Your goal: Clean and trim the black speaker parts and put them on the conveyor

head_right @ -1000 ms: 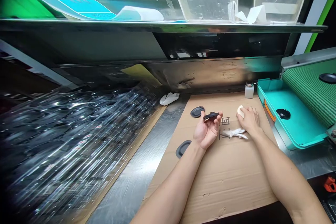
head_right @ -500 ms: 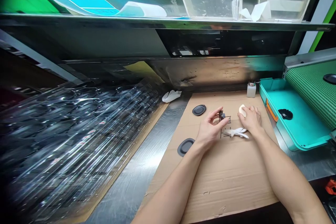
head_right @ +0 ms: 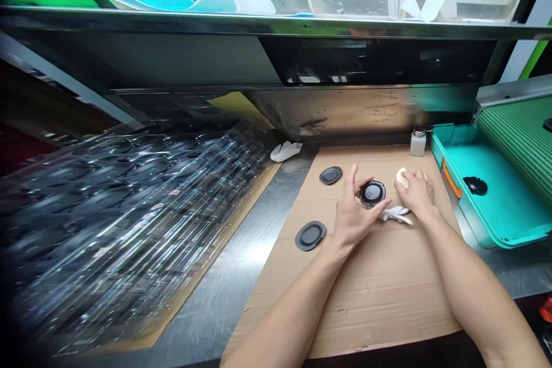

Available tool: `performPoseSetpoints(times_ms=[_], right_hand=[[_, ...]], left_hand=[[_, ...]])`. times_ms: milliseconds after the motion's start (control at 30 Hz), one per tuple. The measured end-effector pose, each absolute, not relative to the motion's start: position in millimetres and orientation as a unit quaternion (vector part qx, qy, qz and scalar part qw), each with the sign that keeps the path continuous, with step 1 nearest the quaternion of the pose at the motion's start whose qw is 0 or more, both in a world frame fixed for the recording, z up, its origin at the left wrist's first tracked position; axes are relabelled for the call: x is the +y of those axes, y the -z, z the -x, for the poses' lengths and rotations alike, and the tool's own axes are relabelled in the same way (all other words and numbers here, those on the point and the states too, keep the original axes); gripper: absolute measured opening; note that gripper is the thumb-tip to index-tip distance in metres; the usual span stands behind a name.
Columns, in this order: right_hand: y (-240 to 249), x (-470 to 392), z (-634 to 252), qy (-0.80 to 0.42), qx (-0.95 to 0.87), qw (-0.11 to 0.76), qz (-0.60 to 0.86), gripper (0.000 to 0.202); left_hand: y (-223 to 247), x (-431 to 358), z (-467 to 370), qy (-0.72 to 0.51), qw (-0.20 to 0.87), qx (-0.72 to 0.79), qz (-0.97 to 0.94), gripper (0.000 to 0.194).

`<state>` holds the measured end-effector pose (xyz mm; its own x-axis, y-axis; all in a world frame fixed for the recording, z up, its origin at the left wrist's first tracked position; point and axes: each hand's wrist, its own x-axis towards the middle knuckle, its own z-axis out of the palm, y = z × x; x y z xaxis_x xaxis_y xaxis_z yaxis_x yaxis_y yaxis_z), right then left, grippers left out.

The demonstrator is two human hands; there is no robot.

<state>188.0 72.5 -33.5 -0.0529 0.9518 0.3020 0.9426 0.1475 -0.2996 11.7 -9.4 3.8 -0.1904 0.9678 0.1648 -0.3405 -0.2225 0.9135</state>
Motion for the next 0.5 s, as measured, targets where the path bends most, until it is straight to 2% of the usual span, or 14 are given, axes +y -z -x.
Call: performPoseSetpoints(times_ms=[200, 433, 500], right_hand=[[32, 73, -188, -0.014, -0.724, 0.212, 0.656, 0.04], [36, 75, -189, -0.018, -0.725, 0.214, 0.655, 0.041], [39, 76, -188, -0.026, -0.725, 0.221, 0.652, 0.041]], left_hand=[[-8, -8, -17, -0.678, 0.499, 0.38, -0.382, 0.059], [-20, -35, 24, -0.645, 0.418, 0.436, -0.468, 0.003], [-15, -57, 56, -0.638, 0.402, 0.504, -0.421, 0.016]])
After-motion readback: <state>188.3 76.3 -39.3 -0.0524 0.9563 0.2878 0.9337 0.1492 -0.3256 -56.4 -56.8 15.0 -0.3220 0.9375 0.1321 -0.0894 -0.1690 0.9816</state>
